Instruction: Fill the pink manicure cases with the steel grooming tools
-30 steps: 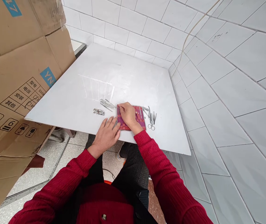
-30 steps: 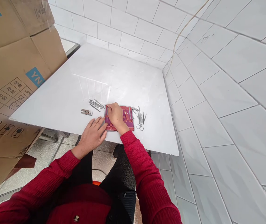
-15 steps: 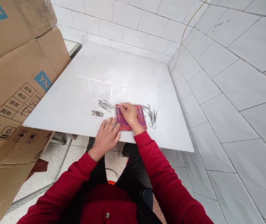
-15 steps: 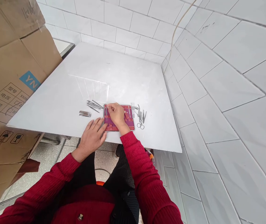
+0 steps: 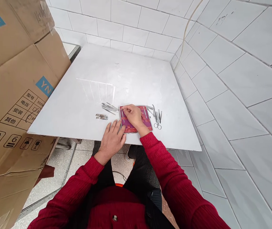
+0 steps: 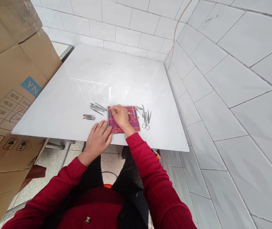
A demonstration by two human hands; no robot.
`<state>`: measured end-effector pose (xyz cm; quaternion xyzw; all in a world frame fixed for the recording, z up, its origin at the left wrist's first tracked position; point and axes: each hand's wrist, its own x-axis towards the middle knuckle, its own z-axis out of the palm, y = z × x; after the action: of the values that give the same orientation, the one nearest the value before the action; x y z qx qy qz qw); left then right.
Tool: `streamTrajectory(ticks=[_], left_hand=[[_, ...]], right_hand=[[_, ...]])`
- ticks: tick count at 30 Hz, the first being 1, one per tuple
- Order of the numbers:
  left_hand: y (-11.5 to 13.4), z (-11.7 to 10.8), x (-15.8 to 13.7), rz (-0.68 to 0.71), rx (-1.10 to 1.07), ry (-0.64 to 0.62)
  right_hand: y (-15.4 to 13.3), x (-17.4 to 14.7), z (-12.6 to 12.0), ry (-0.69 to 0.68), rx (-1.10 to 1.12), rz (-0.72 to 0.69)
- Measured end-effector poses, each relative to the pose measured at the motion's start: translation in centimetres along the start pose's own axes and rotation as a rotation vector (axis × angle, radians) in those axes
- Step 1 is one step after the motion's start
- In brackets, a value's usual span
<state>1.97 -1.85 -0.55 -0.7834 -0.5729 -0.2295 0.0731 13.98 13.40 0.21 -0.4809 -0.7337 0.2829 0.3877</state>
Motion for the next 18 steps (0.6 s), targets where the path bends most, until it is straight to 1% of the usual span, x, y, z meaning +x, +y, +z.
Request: streamTrajectory(ticks=[5, 9, 12, 15, 18], left_hand=[[0.0, 0.0, -0.1, 0.006, 0.020, 0.004], [0.0, 0.2, -0.3, 0.007, 0.033, 0.015], [-0.1, 0.3, -0.4, 0.011, 0.040, 0.022], [-0.1, 0.3, -0.4, 0.010, 0.048, 0.017], [-0.1, 0.3, -0.4, 0.010, 0.047, 0.021]], right_hand=[[-0.4, 0.0, -0.1, -0.014, -0.030, -0.037], [-2.1, 0.1, -0.2, -0.051, -0.108, -0.107], [-4.2, 0.4, 0.1, -0.138, -0.247, -0.151], [-6.3, 1.0, 0.7, -0.270, -0.437, -0.175], [-7.7, 1.9, 1.4, -0.364, -0.592, -0.182]])
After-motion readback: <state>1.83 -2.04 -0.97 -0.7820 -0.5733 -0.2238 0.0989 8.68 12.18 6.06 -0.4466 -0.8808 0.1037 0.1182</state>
